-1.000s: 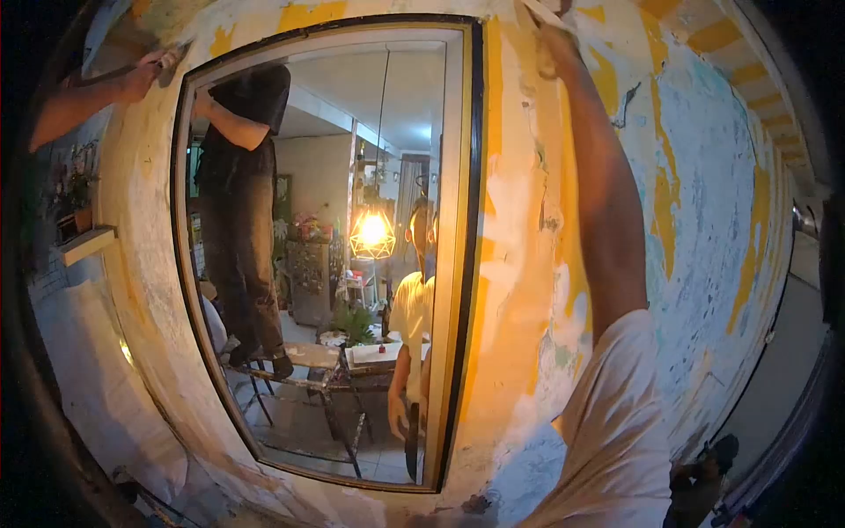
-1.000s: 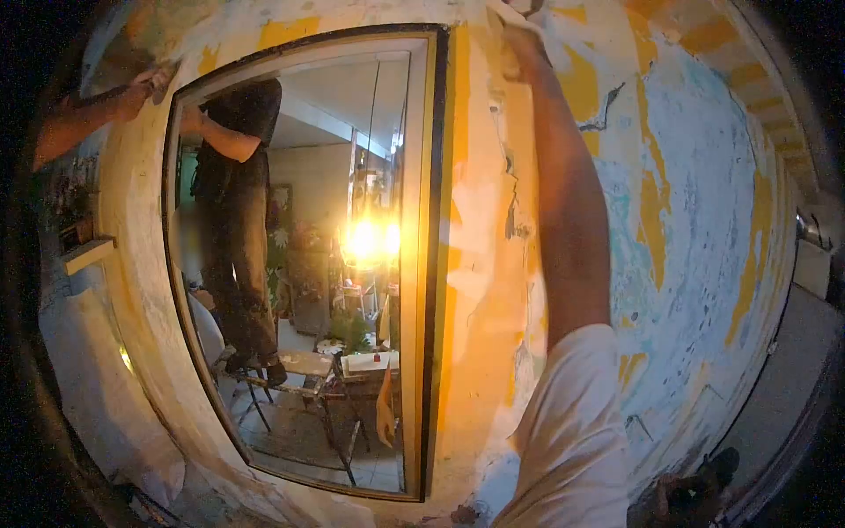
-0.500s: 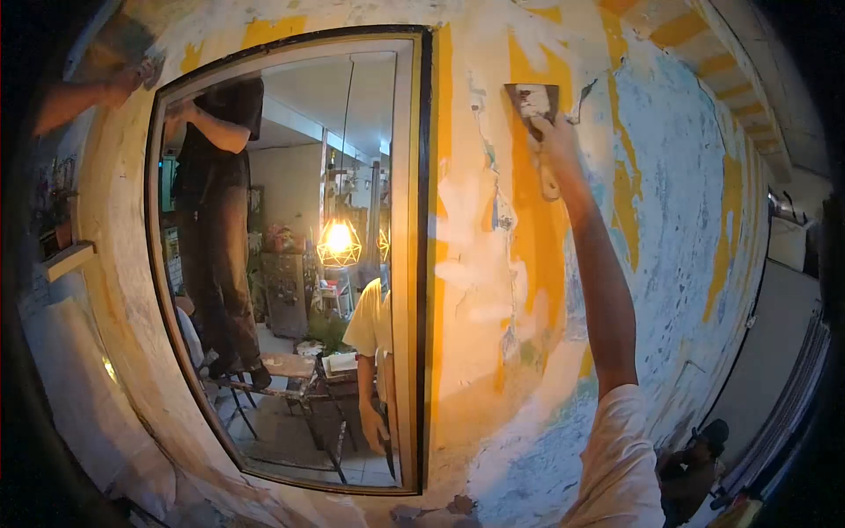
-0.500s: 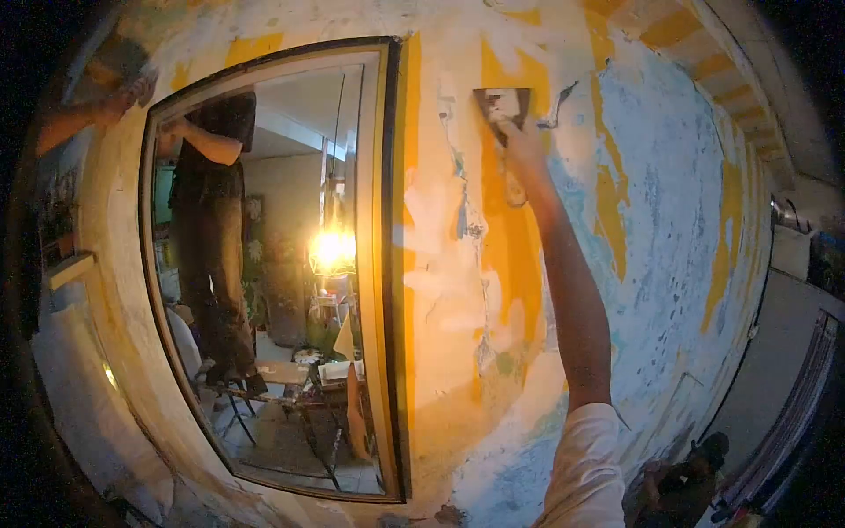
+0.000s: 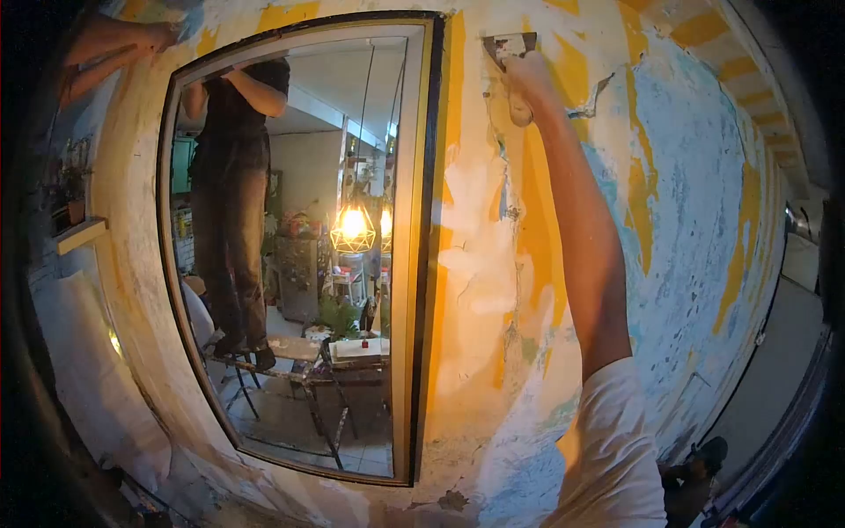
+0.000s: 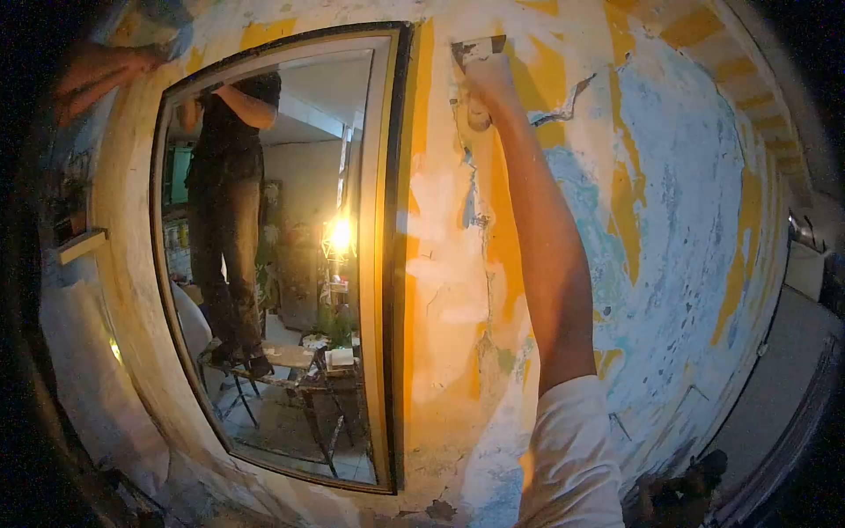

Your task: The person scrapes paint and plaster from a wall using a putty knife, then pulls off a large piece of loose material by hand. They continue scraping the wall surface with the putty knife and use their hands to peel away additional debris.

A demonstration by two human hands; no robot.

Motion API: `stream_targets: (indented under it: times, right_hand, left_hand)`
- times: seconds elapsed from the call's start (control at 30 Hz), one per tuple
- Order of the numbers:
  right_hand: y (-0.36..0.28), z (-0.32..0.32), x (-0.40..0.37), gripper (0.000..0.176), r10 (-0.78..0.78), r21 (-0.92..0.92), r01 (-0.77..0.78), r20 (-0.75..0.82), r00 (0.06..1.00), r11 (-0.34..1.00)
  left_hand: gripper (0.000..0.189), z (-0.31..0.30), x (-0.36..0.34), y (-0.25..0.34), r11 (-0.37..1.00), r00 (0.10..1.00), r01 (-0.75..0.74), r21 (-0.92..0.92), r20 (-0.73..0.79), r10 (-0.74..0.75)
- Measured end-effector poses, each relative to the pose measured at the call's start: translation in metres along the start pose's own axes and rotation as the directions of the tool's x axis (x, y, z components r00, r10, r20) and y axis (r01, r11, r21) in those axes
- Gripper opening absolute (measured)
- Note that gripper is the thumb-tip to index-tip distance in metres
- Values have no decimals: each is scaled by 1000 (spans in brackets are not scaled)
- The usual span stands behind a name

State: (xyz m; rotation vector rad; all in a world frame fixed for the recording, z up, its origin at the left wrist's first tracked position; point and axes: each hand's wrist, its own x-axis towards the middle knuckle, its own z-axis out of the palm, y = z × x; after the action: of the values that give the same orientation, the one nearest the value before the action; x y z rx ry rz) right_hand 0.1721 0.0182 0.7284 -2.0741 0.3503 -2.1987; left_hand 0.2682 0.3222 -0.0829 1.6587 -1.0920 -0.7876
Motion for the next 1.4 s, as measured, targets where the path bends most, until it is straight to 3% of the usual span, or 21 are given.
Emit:
stream_targets:
  times: [0.03, 0.07, 0.17, 0.23, 0.4, 0.6, 0.67, 0.7, 0.73, 0.87, 1.0, 1.1, 1.2, 1.3, 1.4]
  right_hand:
    - [2, 2, 9, 26, -7, -60, 6, -23, 1000, 998]
    - [3, 4, 19, 26, -151, -181, 154, 29, 988, 971]
    - [4, 12, 52, 28, -438, -477, 499, 243, 866, 723]
    - [-15, 17, 57, 30, -497, -500, 564, 276, 823, 657]
    - [-66, 21, 33, 35, -463, -182, 468, 73, 883, 865]
    - [-60, -26, -43, 43, -556, 85, 557, -36, 830, 826]
    - [-22, -56, -91, 46, -428, 93, 422, 64, 901, 902]
    - [7, -72, -117, 60, -249, -33, 260, 193, 949, 965]
    - [37, -80, -147, 50, -223, -37, 232, 172, 960, 972]
    - [100, -106, -218, 51, -64, 97, 50, 151, 986, 994]
    - [110, -112, -239, 44, 122, -56, -111, 293, 948, 992]
    - [103, -111, -233, 56, 119, -59, -106, 312, 942, 993]
    - [105, -95, -220, 51, 88, -90, -62, 324, 942, 994]
    - [99, -96, -212, 42, -143, -116, 186, 309, 940, 976]
    - [109, -92, -206, 43, -41, -32, 57, 370, 928, 998]
  left_hand:
    - [45, 1, -1, -1, 1000, 1000, 7, -1, -2, -7]
    - [45, 3, -3, -3, 1000, 1000, 11, 0, -7, -11]
    - [45, 9, -8, -8, 999, 999, 32, -8, -16, -32]
    - [45, 14, -14, -13, 999, 999, 47, -12, -18, -47]
    - [44, 30, -33, -30, 997, 997, 71, -27, -22, -72]
    - [44, 47, -78, -70, 995, 996, 83, -53, -5, -84]
    - [44, 52, -89, -82, 994, 996, 89, -67, 4, -89]
    - [44, 52, -91, -85, 994, 996, 88, -71, 6, -88]
    - [44, 53, -92, -88, 993, 996, 87, -74, 9, -87]
    - [44, 57, -80, -99, 995, 996, 80, -65, 36, -77]
    - [45, 63, -58, -118, 998, 996, 55, -33, 77, -53]
    - [41, 84, -26, -142, 983, 978, 172, 71, 106, -178]
    - [38, 112, 0, -161, 961, 954, 249, 123, 138, -265]
    - [36, 137, 14, -152, 955, 943, 265, 134, 170, -285]
    - [33, 154, 25, -134, 961, 946, 246, 123, 187, -266]
